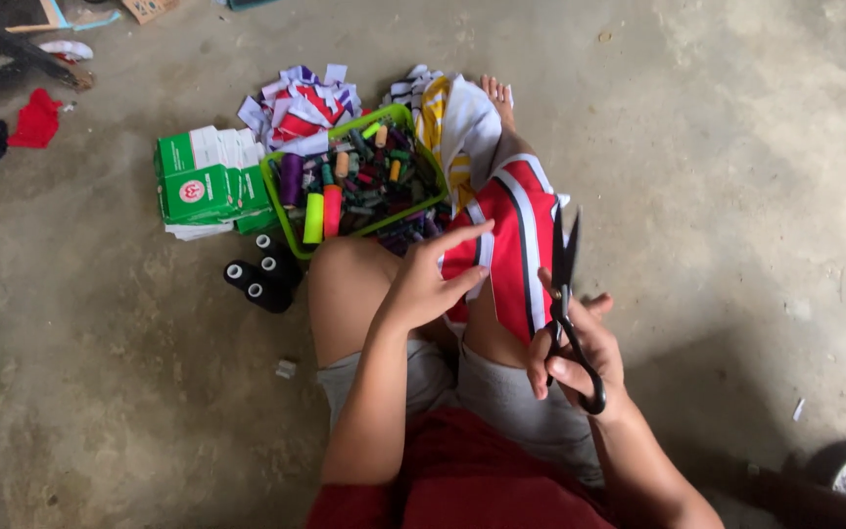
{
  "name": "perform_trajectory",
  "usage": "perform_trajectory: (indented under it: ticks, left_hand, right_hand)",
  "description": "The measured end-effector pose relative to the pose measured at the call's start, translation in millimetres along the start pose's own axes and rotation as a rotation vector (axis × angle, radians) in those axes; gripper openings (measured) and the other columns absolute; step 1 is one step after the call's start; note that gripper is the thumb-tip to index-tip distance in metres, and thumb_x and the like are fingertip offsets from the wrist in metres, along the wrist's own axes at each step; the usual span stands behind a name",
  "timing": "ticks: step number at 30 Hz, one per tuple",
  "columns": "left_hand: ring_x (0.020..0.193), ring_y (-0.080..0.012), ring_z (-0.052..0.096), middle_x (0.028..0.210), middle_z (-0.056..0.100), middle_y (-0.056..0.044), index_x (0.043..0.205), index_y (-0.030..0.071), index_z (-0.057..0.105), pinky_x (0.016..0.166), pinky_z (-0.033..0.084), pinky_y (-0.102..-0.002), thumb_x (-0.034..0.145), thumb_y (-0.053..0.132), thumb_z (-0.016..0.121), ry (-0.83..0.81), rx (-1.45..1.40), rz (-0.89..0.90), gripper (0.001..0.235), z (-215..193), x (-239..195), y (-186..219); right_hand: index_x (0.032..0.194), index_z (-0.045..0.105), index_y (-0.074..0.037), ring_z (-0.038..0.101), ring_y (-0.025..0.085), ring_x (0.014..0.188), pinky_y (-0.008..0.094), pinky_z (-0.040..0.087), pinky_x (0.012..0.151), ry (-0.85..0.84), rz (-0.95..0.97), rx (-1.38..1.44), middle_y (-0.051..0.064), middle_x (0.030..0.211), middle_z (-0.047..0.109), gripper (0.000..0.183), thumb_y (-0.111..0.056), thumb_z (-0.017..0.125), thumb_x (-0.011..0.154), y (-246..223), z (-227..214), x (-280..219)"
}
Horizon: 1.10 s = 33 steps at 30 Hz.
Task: The person sits on the floor and uses scissors to cut a piece of red, white, and blue striped fabric into strips. The person holds the fabric with one hand and cuts with the other, repeatedly trimming the material.
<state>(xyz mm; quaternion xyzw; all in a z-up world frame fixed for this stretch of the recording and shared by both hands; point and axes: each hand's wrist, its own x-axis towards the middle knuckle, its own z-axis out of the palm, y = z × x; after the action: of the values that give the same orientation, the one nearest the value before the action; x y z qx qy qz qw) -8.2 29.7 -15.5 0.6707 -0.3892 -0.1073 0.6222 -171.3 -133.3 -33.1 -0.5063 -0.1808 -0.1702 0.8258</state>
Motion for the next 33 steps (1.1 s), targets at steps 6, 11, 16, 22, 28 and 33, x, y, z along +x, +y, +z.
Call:
perform_trajectory:
  ticks: [6,11,16,22,28,33]
  left_hand:
    - [0.133,-0.0252,0.057,0.137,0.067,-0.012,0.141,0.010,0.062,0.115,0.042,-0.041,0.080,0.001,0.079,0.018,0.016,0.056,0.064,0,12,-1]
    - [0.136,-0.0203,0.055,0.140,0.065,-0.010,0.142,0.009,0.062,0.119,0.038,-0.039,0.082,0.004,0.079,0.035,-0.136,0.052,0.062,-1,21,-5]
    - [0.136,-0.0233,0.056,0.141,0.064,-0.012,0.142,0.007,0.062,0.120,0.036,-0.040,0.083,0.005,0.080,0.042,-0.196,0.078,0.062,-6,33,6]
    - [0.145,-0.0222,0.050,0.151,0.056,-0.012,0.145,0.006,0.052,0.125,0.040,-0.036,0.094,0.024,0.072,-0.068,-0.167,0.093,0.058,-14,45,37]
    - [0.144,-0.0217,0.052,0.154,0.053,-0.013,0.150,0.005,0.047,0.122,0.044,-0.033,0.096,0.028,0.070,-0.116,-0.201,0.098,0.063,-15,42,52]
    - [0.150,-0.0219,0.046,0.158,0.049,-0.013,0.151,0.003,0.045,0.128,0.039,-0.036,0.097,0.028,0.071,-0.116,-0.205,0.110,0.064,-14,37,60]
  right_hand:
    - [0.159,0.024,0.002,0.061,0.018,0.037,0.026,0.050,0.035,-0.058,0.168,-0.044,0.013,0.060,0.059,0.082,-0.003,0.067,0.090,7,-18,-15]
    - [0.158,0.020,0.003,0.069,0.023,0.045,0.029,0.053,0.043,-0.114,0.258,-0.015,0.015,0.064,0.064,0.080,-0.014,0.066,0.096,4,-6,-20]
    - [0.158,0.015,0.004,0.074,0.025,0.050,0.031,0.056,0.047,-0.134,0.263,-0.073,0.017,0.064,0.068,0.080,-0.023,0.062,0.099,0,-3,-19]
    - [0.154,0.014,-0.001,0.068,0.023,0.051,0.030,0.060,0.051,-0.242,0.347,-0.134,0.014,0.067,0.060,0.076,-0.042,0.058,0.107,-30,6,-15]
    - [0.156,0.017,-0.001,0.065,0.020,0.047,0.028,0.058,0.049,-0.232,0.424,-0.146,0.013,0.057,0.060,0.079,-0.042,0.060,0.104,-37,9,-11]
    - [0.158,0.015,-0.002,0.066,0.020,0.046,0.027,0.057,0.046,-0.251,0.411,-0.146,0.012,0.056,0.059,0.080,-0.040,0.061,0.105,-35,7,-13]
